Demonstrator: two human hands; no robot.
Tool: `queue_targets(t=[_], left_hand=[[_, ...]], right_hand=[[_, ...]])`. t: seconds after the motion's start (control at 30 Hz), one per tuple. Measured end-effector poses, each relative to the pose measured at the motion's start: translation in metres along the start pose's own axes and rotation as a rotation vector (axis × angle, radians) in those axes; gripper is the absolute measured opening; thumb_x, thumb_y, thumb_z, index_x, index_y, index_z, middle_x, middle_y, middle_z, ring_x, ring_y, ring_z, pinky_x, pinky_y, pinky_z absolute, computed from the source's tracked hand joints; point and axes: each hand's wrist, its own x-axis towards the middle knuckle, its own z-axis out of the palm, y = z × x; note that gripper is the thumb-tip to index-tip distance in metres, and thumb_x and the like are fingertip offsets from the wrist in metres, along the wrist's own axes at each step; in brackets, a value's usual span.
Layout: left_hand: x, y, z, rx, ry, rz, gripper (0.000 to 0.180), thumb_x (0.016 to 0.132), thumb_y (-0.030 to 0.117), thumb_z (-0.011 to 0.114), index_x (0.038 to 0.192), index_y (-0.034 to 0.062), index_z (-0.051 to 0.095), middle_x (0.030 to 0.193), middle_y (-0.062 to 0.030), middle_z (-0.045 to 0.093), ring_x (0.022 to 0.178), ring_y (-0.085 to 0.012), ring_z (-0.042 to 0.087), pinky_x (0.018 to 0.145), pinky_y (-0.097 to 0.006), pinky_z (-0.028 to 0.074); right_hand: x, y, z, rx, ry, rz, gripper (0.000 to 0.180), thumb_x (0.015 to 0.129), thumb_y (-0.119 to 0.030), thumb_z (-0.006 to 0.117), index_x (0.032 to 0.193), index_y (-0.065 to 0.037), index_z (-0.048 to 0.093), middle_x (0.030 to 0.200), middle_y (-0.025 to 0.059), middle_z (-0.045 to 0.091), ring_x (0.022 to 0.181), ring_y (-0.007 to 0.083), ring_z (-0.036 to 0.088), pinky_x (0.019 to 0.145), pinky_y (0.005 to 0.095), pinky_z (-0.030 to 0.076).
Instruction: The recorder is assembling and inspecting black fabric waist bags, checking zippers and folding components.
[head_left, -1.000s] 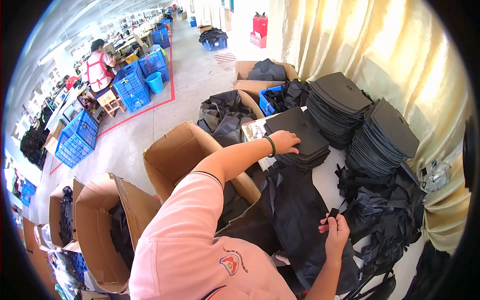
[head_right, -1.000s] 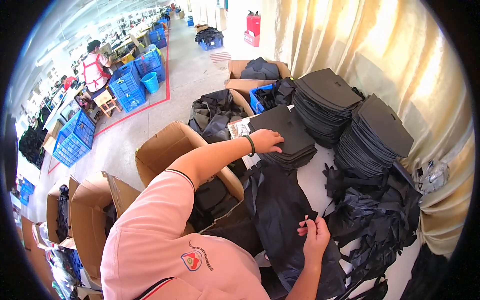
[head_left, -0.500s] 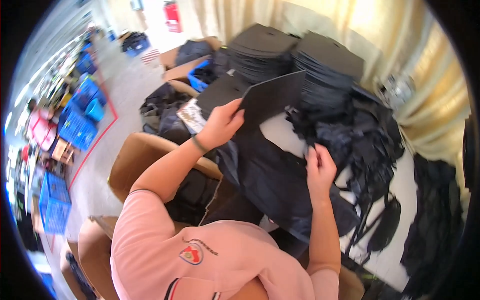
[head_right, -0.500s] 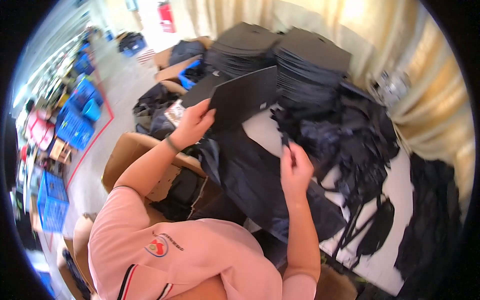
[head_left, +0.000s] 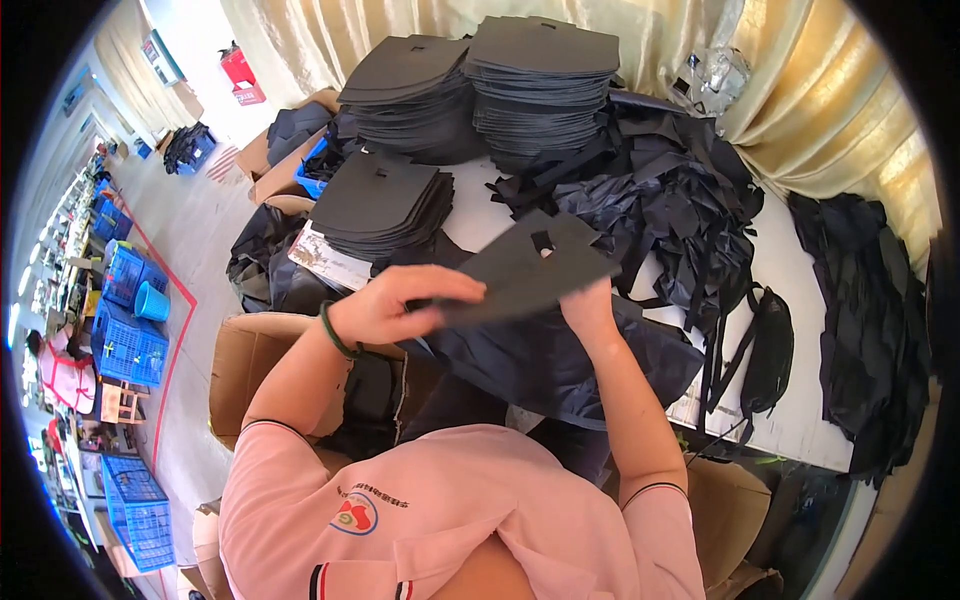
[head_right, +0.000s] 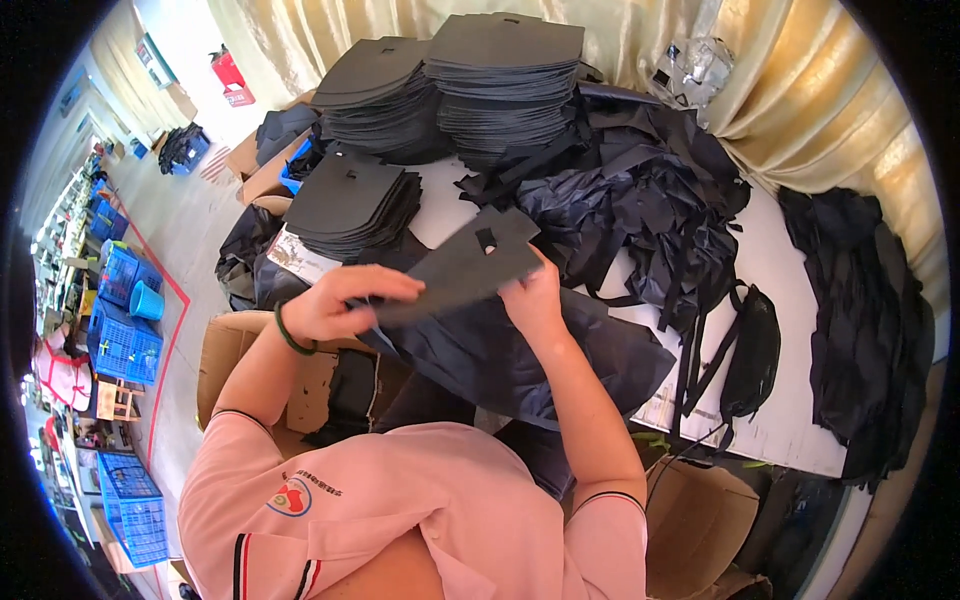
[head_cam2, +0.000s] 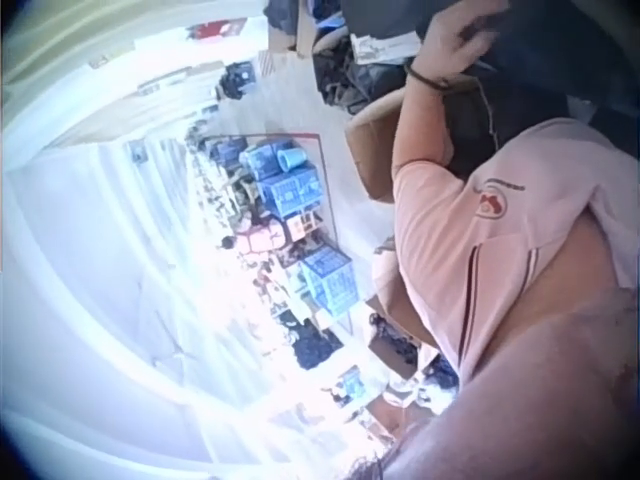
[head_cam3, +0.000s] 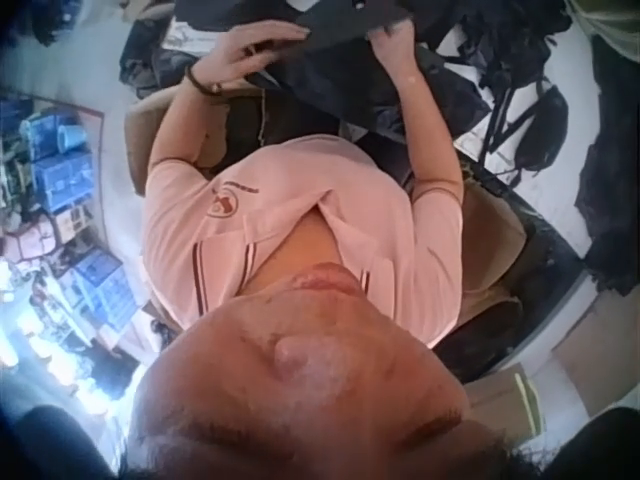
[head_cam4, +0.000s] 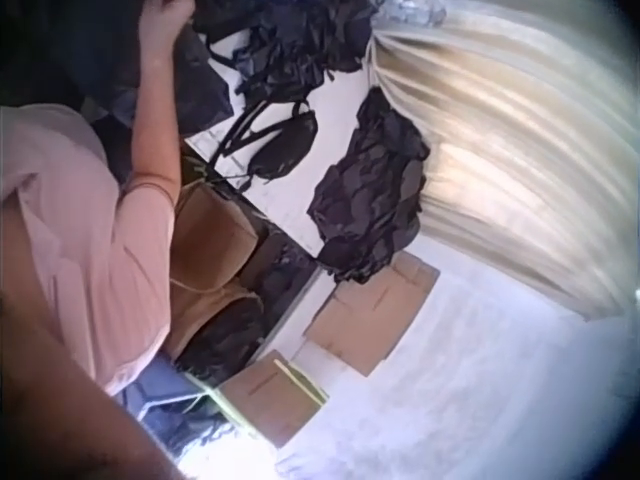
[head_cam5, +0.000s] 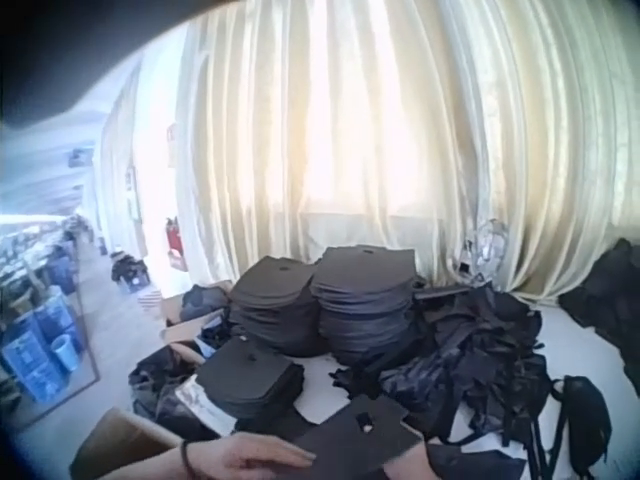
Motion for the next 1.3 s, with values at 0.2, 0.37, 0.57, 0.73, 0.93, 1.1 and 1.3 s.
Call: queue_targets(t=[0.2, 0.37, 0.57, 0.73, 0.93, 1.1, 1.3], left_hand=[[0.026, -0.017, 0.032, -0.051, 0.185, -0.267, 0.058, 0.081, 0.015, 0.076, 0.132, 0.0076, 0.051, 0.117, -0.0087, 0.054, 0.095, -0.0185, 0.058, 0.084, -0.031, 0.048], [0.047, -0.028, 0.052, 0.171, 0.385, -0.120, 0.023, 0.079, 0.005, 0.072, 0.100, 0.0042, 0.062, 0.098, -0.0077, 0.058, 0.079, -0.0219, 0.061, 0.069, -0.033, 0.051], [0.066, -0.020, 0.051, 0.371, 0.302, 0.012, 0.015, 0.079, -0.001, 0.069, 0.090, 0.0030, 0.059, 0.092, -0.0091, 0.060, 0.079, -0.0222, 0.062, 0.069, -0.030, 0.051], [0.040, -0.005, 0.008, -0.352, 0.504, -0.318, 0.011, 0.088, -0.002, 0.060, 0.095, 0.0034, 0.055, 0.083, -0.0043, 0.062, 0.071, -0.0119, 0.061, 0.068, -0.027, 0.051], [-0.037, -0.032, -0.054, -0.490, 0.803, -0.516, 0.006, 0.090, 0.007, 0.057, 0.095, 0.0067, 0.058, 0.083, -0.0017, 0.063, 0.069, -0.0107, 0.058, 0.063, -0.025, 0.048], [-0.121, -0.112, -0.103, -0.530, 0.856, -0.781, 0.009, 0.088, 0.008, 0.062, 0.096, 0.0069, 0.059, 0.088, -0.0047, 0.064, 0.073, -0.0134, 0.060, 0.066, -0.025, 0.048], [0.016, -0.082, -0.021, 0.557, 0.360, -0.365, 0.036, 0.087, 0.019, 0.070, 0.115, 0.0018, 0.058, 0.110, -0.0097, 0.061, 0.104, -0.0221, 0.059, 0.090, -0.034, 0.046]], right_hand=[[-0.001, -0.028, 0.000, 0.480, -0.192, 0.403, 0.015, 0.092, -0.012, 0.065, 0.101, 0.000, 0.066, 0.096, 0.0042, 0.060, 0.083, 0.0127, 0.060, 0.074, 0.0258, 0.048], [0.005, -0.043, -0.022, 0.646, -0.463, 0.396, 0.021, 0.095, -0.018, 0.063, 0.107, -0.001, 0.064, 0.100, 0.0030, 0.060, 0.090, 0.0135, 0.061, 0.086, 0.0297, 0.050], [0.016, -0.061, -0.057, 0.461, -0.787, 0.580, 0.026, 0.091, -0.013, 0.064, 0.114, -0.002, 0.061, 0.102, 0.0022, 0.066, 0.091, 0.0104, 0.060, 0.083, 0.0283, 0.051], [0.027, -0.045, -0.088, 0.034, -0.661, 0.547, 0.028, 0.088, -0.001, 0.062, 0.115, -0.005, 0.062, 0.100, 0.0042, 0.067, 0.088, 0.0107, 0.061, 0.074, 0.0271, 0.050], [-0.006, 0.030, -0.140, 0.095, -0.583, 0.644, 0.034, 0.087, 0.001, 0.062, 0.121, -0.007, 0.061, 0.100, 0.0069, 0.069, 0.092, 0.0138, 0.063, 0.083, 0.0295, 0.049], [-0.030, 0.036, -0.154, -0.367, -0.549, 0.497, 0.037, 0.085, -0.003, 0.065, 0.122, -0.009, 0.063, 0.108, 0.0157, 0.069, 0.098, 0.0282, 0.066, 0.087, 0.0342, 0.049], [-0.039, 0.009, -0.149, -0.561, -0.525, 0.517, 0.049, 0.085, -0.004, 0.065, 0.133, -0.010, 0.055, 0.121, 0.0178, 0.064, 0.111, 0.0359, 0.060, 0.096, 0.0371, 0.046]])
